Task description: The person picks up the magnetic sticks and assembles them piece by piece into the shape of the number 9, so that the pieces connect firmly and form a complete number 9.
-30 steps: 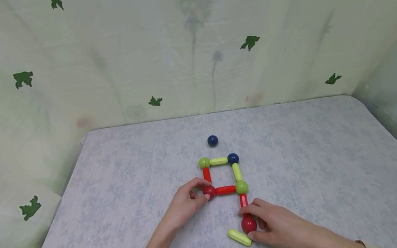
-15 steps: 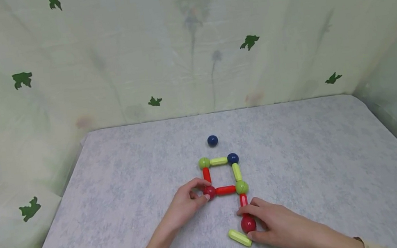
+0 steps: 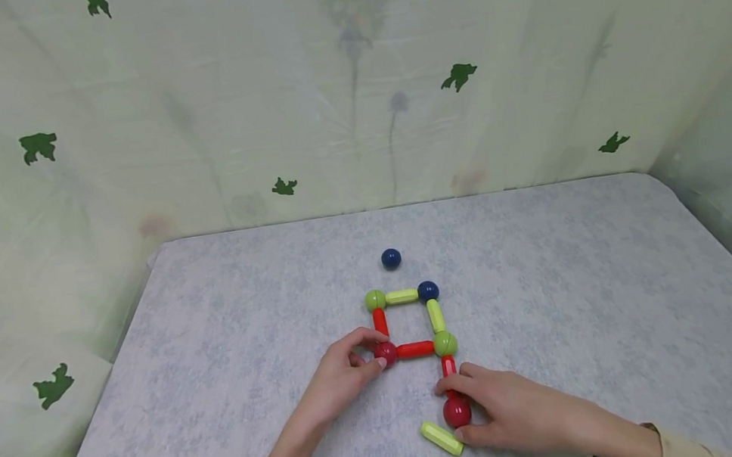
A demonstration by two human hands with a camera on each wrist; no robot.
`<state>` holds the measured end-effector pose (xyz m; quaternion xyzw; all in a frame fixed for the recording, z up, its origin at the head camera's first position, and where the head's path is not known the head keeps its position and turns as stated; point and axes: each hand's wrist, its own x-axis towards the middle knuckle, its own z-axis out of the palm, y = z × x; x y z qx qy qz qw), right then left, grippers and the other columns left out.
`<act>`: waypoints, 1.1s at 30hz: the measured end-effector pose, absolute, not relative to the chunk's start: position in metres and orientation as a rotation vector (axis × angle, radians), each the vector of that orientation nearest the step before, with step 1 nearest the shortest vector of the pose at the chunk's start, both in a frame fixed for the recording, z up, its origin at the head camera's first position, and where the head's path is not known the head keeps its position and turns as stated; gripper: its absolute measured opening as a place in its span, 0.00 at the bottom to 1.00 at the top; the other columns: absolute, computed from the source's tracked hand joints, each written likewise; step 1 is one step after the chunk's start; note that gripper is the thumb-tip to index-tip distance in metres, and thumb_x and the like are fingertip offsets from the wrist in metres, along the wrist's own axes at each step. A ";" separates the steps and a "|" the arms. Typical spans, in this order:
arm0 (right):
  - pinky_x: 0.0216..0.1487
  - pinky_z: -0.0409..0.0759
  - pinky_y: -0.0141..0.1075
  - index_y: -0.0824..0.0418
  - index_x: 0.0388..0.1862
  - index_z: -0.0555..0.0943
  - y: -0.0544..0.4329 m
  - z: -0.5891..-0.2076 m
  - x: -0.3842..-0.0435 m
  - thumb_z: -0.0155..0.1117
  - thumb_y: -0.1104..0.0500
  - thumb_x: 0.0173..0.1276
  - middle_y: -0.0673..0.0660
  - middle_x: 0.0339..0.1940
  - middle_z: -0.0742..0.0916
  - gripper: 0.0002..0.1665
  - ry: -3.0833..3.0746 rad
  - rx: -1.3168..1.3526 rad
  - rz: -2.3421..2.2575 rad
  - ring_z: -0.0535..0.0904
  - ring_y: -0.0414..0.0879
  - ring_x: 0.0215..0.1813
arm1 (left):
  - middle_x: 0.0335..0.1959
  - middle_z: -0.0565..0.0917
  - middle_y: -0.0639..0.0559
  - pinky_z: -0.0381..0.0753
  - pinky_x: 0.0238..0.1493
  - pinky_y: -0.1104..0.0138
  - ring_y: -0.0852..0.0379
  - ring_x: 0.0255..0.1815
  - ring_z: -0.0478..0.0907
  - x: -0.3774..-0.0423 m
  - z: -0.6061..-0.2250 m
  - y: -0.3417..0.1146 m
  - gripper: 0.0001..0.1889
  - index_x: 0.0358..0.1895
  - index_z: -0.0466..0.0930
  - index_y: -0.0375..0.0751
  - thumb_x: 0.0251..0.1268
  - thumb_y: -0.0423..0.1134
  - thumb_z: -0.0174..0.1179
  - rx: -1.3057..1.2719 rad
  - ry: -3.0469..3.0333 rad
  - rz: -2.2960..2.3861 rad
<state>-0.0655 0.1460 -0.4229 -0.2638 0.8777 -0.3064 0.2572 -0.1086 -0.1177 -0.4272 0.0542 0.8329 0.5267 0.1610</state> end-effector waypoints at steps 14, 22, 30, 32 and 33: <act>0.31 0.76 0.31 0.41 0.54 0.75 0.152 -0.421 -0.064 0.69 0.49 0.64 0.41 0.35 0.78 0.21 2.361 -0.690 -0.968 0.74 0.36 0.31 | 0.47 0.78 0.49 0.72 0.29 0.66 0.53 0.28 0.72 -0.108 -0.425 -0.117 0.14 0.53 0.81 0.46 0.64 0.34 0.64 0.137 2.370 1.512; 0.35 0.77 0.32 0.42 0.52 0.77 0.158 -0.425 -0.068 0.71 0.49 0.63 0.42 0.35 0.80 0.19 2.283 -0.677 -1.057 0.76 0.38 0.35 | 0.46 0.78 0.49 0.72 0.29 0.66 0.53 0.28 0.72 -0.108 -0.426 -0.117 0.14 0.52 0.81 0.46 0.64 0.34 0.64 0.144 2.374 1.510; 0.35 0.78 0.34 0.43 0.48 0.78 0.161 -0.426 -0.071 0.73 0.50 0.62 0.45 0.36 0.82 0.17 2.200 -0.652 -1.155 0.77 0.41 0.35 | 0.45 0.78 0.50 0.72 0.30 0.65 0.52 0.29 0.72 -0.108 -0.427 -0.117 0.13 0.51 0.81 0.47 0.64 0.35 0.64 0.129 2.367 1.517; 0.35 0.78 0.34 0.43 0.48 0.79 0.162 -0.428 -0.071 0.73 0.50 0.62 0.46 0.36 0.82 0.17 2.189 -0.643 -1.172 0.78 0.41 0.35 | 0.45 0.78 0.50 0.73 0.31 0.65 0.52 0.30 0.72 -0.108 -0.426 -0.117 0.13 0.51 0.82 0.47 0.64 0.35 0.64 0.125 2.365 1.517; 0.35 0.79 0.34 0.43 0.48 0.79 0.162 -0.429 -0.071 0.73 0.50 0.62 0.46 0.36 0.82 0.17 2.180 -0.637 -1.183 0.78 0.41 0.35 | 0.45 0.79 0.50 0.73 0.31 0.65 0.52 0.30 0.72 -0.108 -0.427 -0.117 0.13 0.51 0.82 0.47 0.64 0.35 0.64 0.124 2.367 1.513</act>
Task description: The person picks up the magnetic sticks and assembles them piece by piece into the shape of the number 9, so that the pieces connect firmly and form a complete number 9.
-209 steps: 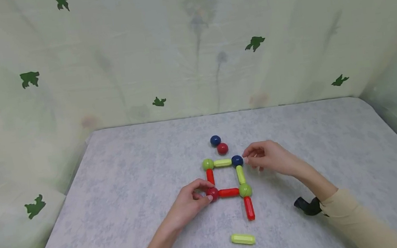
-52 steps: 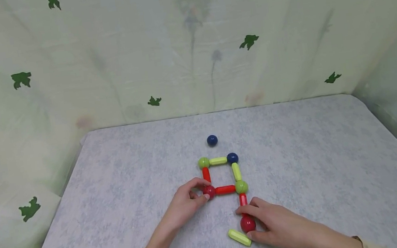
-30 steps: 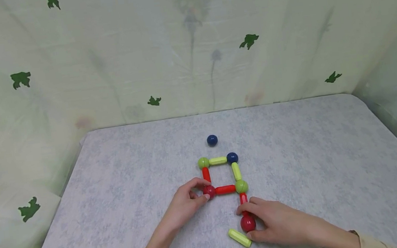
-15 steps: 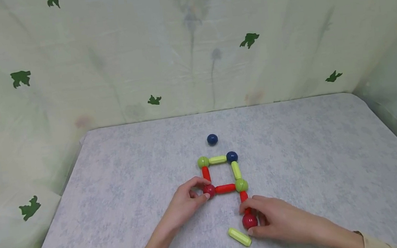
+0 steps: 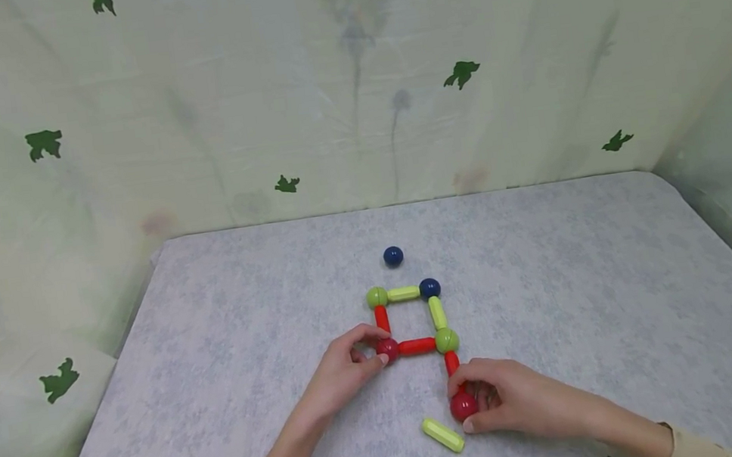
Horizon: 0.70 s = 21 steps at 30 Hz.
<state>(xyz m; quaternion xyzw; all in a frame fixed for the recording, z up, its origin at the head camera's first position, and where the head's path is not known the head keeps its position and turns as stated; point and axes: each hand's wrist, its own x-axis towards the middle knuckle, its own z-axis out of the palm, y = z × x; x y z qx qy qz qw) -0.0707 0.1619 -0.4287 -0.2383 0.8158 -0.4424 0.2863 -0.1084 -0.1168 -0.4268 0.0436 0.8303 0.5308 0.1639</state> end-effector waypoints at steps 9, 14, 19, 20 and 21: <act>0.35 0.78 0.33 0.44 0.51 0.79 0.165 -0.432 -0.072 0.68 0.48 0.67 0.47 0.36 0.81 0.15 2.162 -0.702 -1.212 0.77 0.41 0.35 | 0.45 0.79 0.50 0.72 0.30 0.65 0.52 0.29 0.72 -0.110 -0.428 -0.118 0.13 0.52 0.81 0.47 0.64 0.34 0.64 0.126 2.361 1.522; 0.36 0.77 0.33 0.44 0.51 0.79 0.165 -0.431 -0.073 0.68 0.49 0.67 0.47 0.37 0.81 0.14 2.138 -0.678 -1.220 0.77 0.41 0.36 | 0.46 0.79 0.50 0.74 0.32 0.64 0.52 0.30 0.73 -0.109 -0.426 -0.118 0.14 0.52 0.81 0.47 0.64 0.34 0.64 0.142 2.372 1.495; 0.36 0.77 0.33 0.44 0.50 0.79 0.164 -0.431 -0.072 0.68 0.49 0.67 0.47 0.36 0.81 0.14 2.120 -0.657 -1.228 0.77 0.41 0.36 | 0.48 0.76 0.50 0.74 0.31 0.64 0.53 0.34 0.72 -0.103 -0.420 -0.114 0.15 0.54 0.80 0.50 0.64 0.36 0.64 0.183 2.533 1.345; 0.36 0.77 0.33 0.44 0.50 0.79 0.164 -0.431 -0.072 0.68 0.49 0.67 0.47 0.36 0.81 0.14 2.120 -0.658 -1.228 0.77 0.41 0.36 | 0.48 0.75 0.51 0.74 0.31 0.64 0.53 0.35 0.72 -0.100 -0.419 -0.113 0.16 0.54 0.80 0.51 0.64 0.36 0.64 0.189 2.576 1.310; 0.36 0.77 0.33 0.44 0.50 0.79 0.164 -0.431 -0.072 0.68 0.49 0.67 0.47 0.36 0.81 0.14 2.118 -0.660 -1.230 0.77 0.41 0.36 | 0.48 0.75 0.52 0.74 0.32 0.64 0.54 0.37 0.72 -0.097 -0.416 -0.111 0.16 0.54 0.80 0.51 0.64 0.37 0.65 0.206 2.622 1.276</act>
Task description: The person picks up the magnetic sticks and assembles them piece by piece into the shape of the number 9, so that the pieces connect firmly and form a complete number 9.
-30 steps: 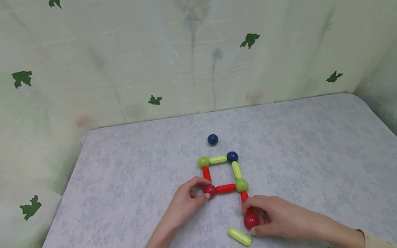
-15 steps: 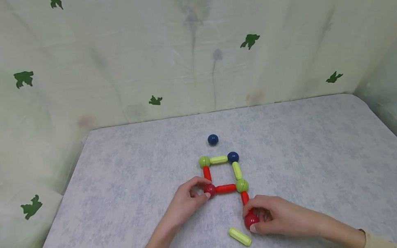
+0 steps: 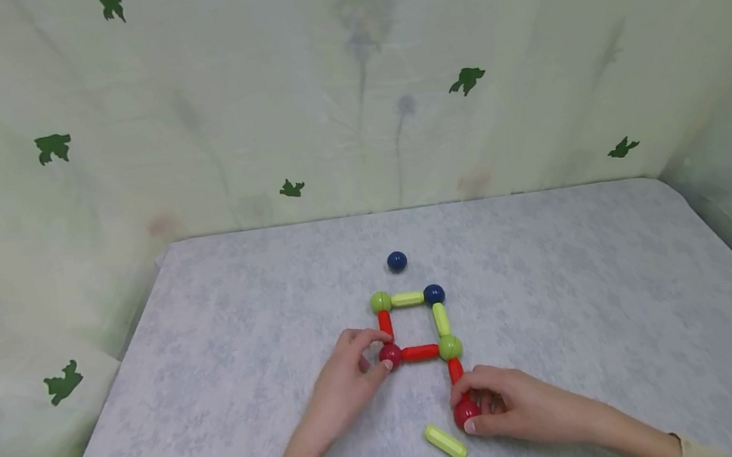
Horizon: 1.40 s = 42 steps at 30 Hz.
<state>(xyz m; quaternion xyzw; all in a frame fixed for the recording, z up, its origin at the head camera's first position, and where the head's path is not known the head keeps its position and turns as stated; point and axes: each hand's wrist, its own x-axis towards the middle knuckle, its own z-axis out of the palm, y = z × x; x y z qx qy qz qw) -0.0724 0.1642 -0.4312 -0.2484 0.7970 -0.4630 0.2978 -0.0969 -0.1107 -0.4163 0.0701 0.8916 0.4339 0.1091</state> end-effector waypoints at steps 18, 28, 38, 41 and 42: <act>0.35 0.76 0.32 0.45 0.50 0.78 0.164 -0.430 -0.071 0.67 0.50 0.68 0.47 0.35 0.80 0.13 2.085 -0.674 -1.276 0.77 0.42 0.35 | 0.39 0.73 0.69 0.73 0.41 0.73 0.69 0.38 0.71 -0.056 -0.422 -0.091 0.17 0.50 0.83 0.56 0.59 0.36 0.70 0.774 2.257 1.013; 0.38 0.77 0.32 0.45 0.54 0.78 0.168 -0.431 -0.070 0.67 0.52 0.68 0.49 0.40 0.80 0.16 2.062 -0.665 -1.282 0.77 0.43 0.39 | 0.36 0.72 0.69 0.74 0.38 0.72 0.70 0.34 0.71 -0.056 -0.425 -0.085 0.08 0.43 0.80 0.56 0.64 0.37 0.65 0.732 2.335 0.889; 0.37 0.77 0.32 0.45 0.55 0.77 0.169 -0.432 -0.069 0.67 0.53 0.68 0.50 0.41 0.79 0.17 2.054 -0.647 -1.279 0.76 0.43 0.39 | 0.34 0.72 0.65 0.74 0.36 0.71 0.67 0.31 0.71 -0.057 -0.421 -0.092 0.07 0.44 0.79 0.54 0.66 0.38 0.63 0.607 2.399 0.965; 0.37 0.77 0.32 0.45 0.55 0.78 0.169 -0.433 -0.070 0.67 0.53 0.68 0.49 0.41 0.79 0.17 2.058 -0.648 -1.278 0.76 0.42 0.38 | 0.33 0.72 0.65 0.74 0.36 0.71 0.67 0.31 0.71 -0.058 -0.421 -0.091 0.07 0.43 0.79 0.54 0.66 0.39 0.63 0.619 2.412 0.956; 0.37 0.77 0.32 0.45 0.55 0.78 0.169 -0.433 -0.069 0.67 0.53 0.68 0.49 0.41 0.79 0.17 2.057 -0.647 -1.279 0.76 0.42 0.38 | 0.33 0.72 0.65 0.74 0.36 0.71 0.67 0.31 0.71 -0.058 -0.421 -0.091 0.07 0.43 0.78 0.54 0.66 0.39 0.64 0.625 2.418 0.951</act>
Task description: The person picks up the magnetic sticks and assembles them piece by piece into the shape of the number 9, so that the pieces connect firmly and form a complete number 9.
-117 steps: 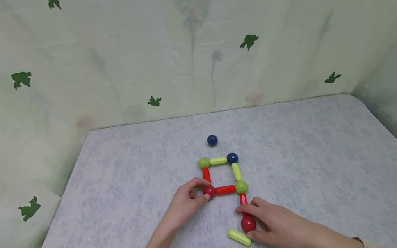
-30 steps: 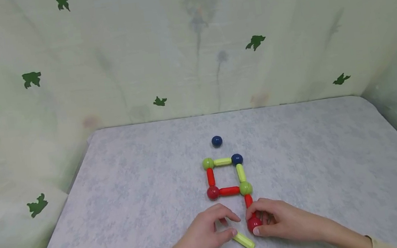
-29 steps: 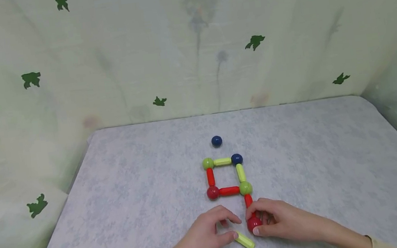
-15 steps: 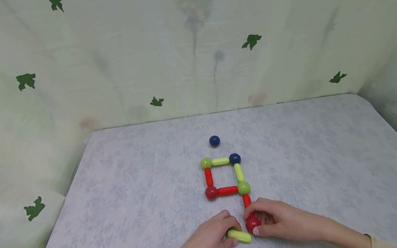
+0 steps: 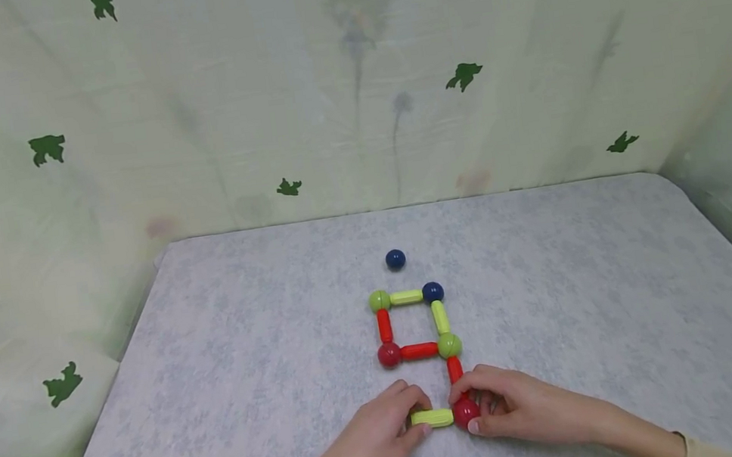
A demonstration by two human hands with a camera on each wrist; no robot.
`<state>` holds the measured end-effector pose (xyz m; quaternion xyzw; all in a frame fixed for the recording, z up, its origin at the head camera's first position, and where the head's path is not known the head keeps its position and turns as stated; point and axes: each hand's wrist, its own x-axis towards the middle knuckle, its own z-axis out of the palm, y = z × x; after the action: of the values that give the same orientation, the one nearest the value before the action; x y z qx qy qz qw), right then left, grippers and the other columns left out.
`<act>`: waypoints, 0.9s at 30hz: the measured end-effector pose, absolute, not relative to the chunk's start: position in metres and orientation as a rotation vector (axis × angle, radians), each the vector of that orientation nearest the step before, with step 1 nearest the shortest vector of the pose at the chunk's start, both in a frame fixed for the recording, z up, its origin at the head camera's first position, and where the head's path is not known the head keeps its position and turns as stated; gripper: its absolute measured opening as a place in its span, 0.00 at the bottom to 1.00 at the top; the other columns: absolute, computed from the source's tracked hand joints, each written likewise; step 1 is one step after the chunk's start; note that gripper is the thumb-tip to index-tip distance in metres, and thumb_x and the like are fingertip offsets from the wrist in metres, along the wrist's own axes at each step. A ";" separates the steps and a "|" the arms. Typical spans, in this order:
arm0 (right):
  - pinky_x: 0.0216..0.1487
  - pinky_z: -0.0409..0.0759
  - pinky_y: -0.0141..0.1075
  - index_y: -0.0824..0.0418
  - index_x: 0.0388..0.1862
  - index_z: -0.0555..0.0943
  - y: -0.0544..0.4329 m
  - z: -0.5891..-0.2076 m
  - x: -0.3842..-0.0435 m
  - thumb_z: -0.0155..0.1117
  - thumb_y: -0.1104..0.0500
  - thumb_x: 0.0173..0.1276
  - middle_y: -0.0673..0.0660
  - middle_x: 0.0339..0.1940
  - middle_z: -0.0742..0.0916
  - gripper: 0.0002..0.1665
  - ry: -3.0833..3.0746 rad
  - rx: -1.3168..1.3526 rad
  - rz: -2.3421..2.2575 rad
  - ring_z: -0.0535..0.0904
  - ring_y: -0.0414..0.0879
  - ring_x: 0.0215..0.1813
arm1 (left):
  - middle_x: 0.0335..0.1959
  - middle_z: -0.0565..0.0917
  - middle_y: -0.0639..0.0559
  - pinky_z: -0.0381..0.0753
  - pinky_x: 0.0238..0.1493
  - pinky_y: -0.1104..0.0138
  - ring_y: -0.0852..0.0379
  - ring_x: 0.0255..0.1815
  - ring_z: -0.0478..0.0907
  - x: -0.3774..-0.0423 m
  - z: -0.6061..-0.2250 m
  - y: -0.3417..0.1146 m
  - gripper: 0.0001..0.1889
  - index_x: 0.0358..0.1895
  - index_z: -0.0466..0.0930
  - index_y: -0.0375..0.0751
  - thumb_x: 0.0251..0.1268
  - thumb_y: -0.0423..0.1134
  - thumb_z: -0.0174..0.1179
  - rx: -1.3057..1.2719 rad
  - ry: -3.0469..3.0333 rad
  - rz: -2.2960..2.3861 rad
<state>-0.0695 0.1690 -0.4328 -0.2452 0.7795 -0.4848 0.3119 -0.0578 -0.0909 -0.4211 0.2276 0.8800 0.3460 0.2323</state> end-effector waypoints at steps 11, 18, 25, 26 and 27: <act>0.36 0.77 0.31 0.41 0.54 0.77 0.166 -0.431 -0.066 0.65 0.49 0.69 0.47 0.39 0.79 0.16 2.132 -0.678 -1.221 0.76 0.41 0.37 | 0.32 0.72 0.65 0.73 0.35 0.71 0.66 0.31 0.71 -0.060 -0.424 -0.092 0.08 0.44 0.78 0.56 0.65 0.38 0.64 0.630 2.411 0.986; 0.36 0.76 0.31 0.39 0.55 0.76 0.166 -0.431 -0.063 0.64 0.46 0.70 0.45 0.39 0.79 0.15 2.200 -0.737 -1.189 0.75 0.39 0.37 | 0.32 0.74 0.66 0.74 0.35 0.71 0.66 0.31 0.72 -0.063 -0.419 -0.095 0.09 0.44 0.80 0.56 0.65 0.38 0.64 0.639 2.407 1.003; 0.36 0.76 0.32 0.39 0.55 0.76 0.166 -0.431 -0.063 0.64 0.46 0.70 0.45 0.40 0.79 0.16 2.197 -0.683 -1.173 0.75 0.40 0.38 | 0.32 0.77 0.62 0.75 0.33 0.68 0.61 0.32 0.73 -0.086 -0.398 -0.105 0.06 0.46 0.81 0.51 0.69 0.38 0.61 0.610 2.473 1.046; 0.36 0.76 0.32 0.39 0.55 0.76 0.166 -0.431 -0.063 0.64 0.46 0.70 0.45 0.40 0.79 0.16 2.195 -0.679 -1.173 0.76 0.40 0.38 | 0.33 0.77 0.61 0.75 0.33 0.68 0.60 0.32 0.73 -0.092 -0.395 -0.107 0.06 0.46 0.82 0.50 0.69 0.38 0.60 0.606 2.478 1.077; 0.36 0.76 0.32 0.39 0.55 0.77 0.166 -0.431 -0.062 0.64 0.46 0.70 0.45 0.40 0.79 0.16 2.197 -0.679 -1.172 0.76 0.40 0.38 | 0.33 0.79 0.60 0.75 0.33 0.67 0.59 0.33 0.74 -0.097 -0.392 -0.109 0.06 0.46 0.82 0.48 0.70 0.38 0.60 0.602 2.484 1.111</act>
<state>-0.0624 0.1663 -0.4313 -0.2528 0.8180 -0.4363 0.2769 -0.0973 -0.1089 -0.3923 0.2126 0.8774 0.3924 0.1762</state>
